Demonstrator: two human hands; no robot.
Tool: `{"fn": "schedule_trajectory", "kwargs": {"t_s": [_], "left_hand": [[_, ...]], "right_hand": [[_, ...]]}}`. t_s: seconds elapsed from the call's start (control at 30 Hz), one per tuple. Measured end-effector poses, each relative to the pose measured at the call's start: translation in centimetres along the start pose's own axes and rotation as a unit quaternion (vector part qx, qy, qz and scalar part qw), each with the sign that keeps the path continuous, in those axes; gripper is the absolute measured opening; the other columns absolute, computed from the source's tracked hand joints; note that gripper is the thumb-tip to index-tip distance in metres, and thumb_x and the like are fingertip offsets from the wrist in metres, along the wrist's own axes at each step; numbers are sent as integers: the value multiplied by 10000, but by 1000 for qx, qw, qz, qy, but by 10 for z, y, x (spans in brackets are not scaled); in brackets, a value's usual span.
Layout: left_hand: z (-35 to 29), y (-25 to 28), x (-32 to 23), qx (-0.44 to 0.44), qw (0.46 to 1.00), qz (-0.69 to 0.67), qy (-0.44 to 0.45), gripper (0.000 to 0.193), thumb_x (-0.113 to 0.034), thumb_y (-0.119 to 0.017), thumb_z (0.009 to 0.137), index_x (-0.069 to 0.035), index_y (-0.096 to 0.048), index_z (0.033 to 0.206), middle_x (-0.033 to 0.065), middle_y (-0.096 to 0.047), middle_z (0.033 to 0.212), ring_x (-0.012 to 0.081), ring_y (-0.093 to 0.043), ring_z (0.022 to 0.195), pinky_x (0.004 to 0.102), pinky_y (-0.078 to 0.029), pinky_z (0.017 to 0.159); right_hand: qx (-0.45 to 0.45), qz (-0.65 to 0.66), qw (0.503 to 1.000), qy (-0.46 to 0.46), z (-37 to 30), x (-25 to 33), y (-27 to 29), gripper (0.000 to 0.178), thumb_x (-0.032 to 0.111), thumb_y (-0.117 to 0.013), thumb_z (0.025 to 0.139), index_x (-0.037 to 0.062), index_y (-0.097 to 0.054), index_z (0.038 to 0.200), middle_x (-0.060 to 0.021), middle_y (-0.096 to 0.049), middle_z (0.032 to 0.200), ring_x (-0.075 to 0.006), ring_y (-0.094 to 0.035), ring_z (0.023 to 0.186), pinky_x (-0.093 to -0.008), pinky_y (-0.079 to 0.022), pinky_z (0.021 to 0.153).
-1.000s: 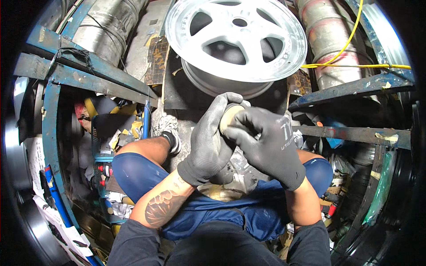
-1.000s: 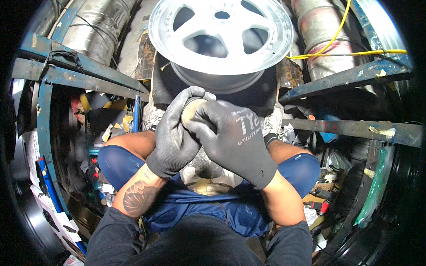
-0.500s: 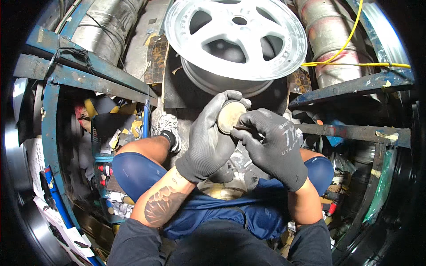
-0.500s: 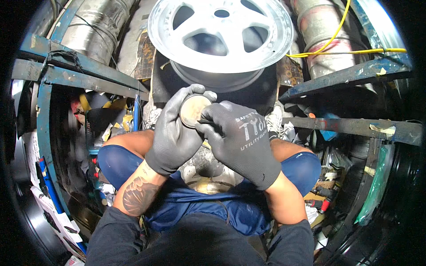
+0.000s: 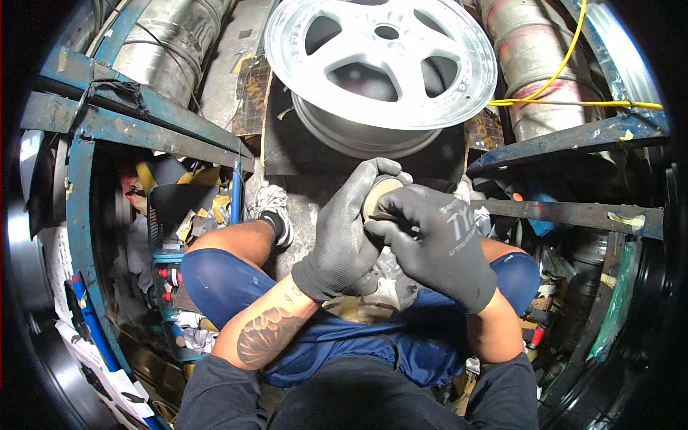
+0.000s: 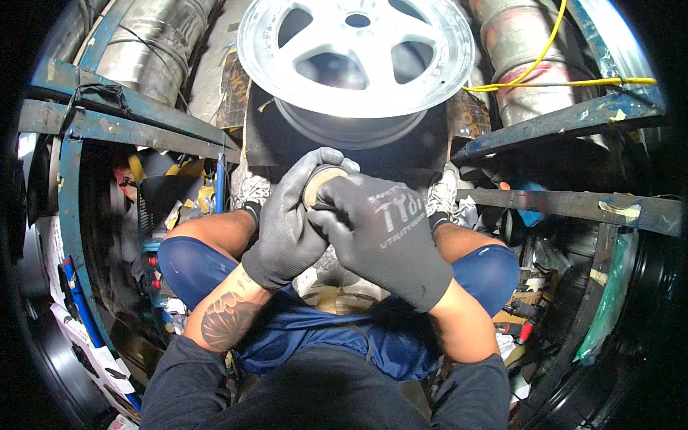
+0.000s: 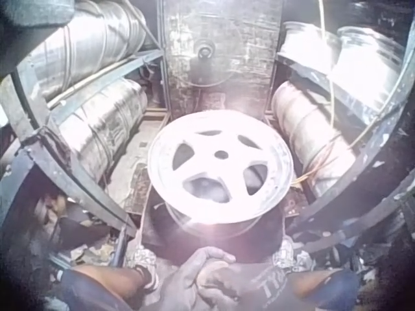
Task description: Sanding a car wheel center cap to prepare its surface for finishing.
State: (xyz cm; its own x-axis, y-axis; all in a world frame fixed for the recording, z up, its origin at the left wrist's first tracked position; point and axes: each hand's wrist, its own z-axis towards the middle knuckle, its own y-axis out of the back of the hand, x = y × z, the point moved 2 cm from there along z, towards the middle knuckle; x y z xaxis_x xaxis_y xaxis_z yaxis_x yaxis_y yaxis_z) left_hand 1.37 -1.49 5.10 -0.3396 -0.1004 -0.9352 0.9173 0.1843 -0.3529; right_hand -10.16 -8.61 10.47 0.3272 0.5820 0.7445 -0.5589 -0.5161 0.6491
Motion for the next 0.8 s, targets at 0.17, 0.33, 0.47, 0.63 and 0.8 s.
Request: {"fn": "schedule_trajectory", "kwargs": {"t_s": [0.17,0.33,0.47,0.63,0.8], "left_hand": [[3,-5,-3,-55,971,-215,93,264,-231,-386,1100,-22,-498,1217,105,-589,1159,175,-606,1097,307,-524,940],[3,-1,-2,-16,988,-150,34,399,98,-510,928,39,-450,1318,125,-589,1263,176,-588,1175,319,-492,1026],[0,-9,-1,-18,997,-77,1,308,-36,-427,1007,16,-462,1309,101,-599,1189,141,-592,1129,291,-485,995],[-1,-4,-1,-5,996,-87,36,439,94,-516,925,42,-440,1354,116,-616,1206,153,-604,1140,279,-479,992],[6,10,6,-43,987,-156,-18,362,-39,-581,984,17,-464,1322,144,-628,1214,219,-620,1152,343,-504,1014]], "right_hand": [[-12,-32,999,-3,6,0,0,156,202,-729,833,77,-655,891,-161,-660,829,-368,-666,749,-448,-517,650],[-6,-75,997,1,-9,-8,6,139,164,-745,824,83,-661,900,-160,-646,800,-368,-665,744,-445,-513,639],[-23,18,999,-21,3,-5,1,132,185,-738,832,87,-669,889,-152,-660,814,-359,-669,746,-437,-507,643],[7,35,998,-44,1,-8,0,141,200,-719,847,68,-673,873,-169,-668,823,-370,-672,767,-452,-509,665],[-85,29,994,-56,0,-8,23,73,65,-722,836,17,-670,855,-119,-654,780,-227,-661,697,-344,-504,639]]}}
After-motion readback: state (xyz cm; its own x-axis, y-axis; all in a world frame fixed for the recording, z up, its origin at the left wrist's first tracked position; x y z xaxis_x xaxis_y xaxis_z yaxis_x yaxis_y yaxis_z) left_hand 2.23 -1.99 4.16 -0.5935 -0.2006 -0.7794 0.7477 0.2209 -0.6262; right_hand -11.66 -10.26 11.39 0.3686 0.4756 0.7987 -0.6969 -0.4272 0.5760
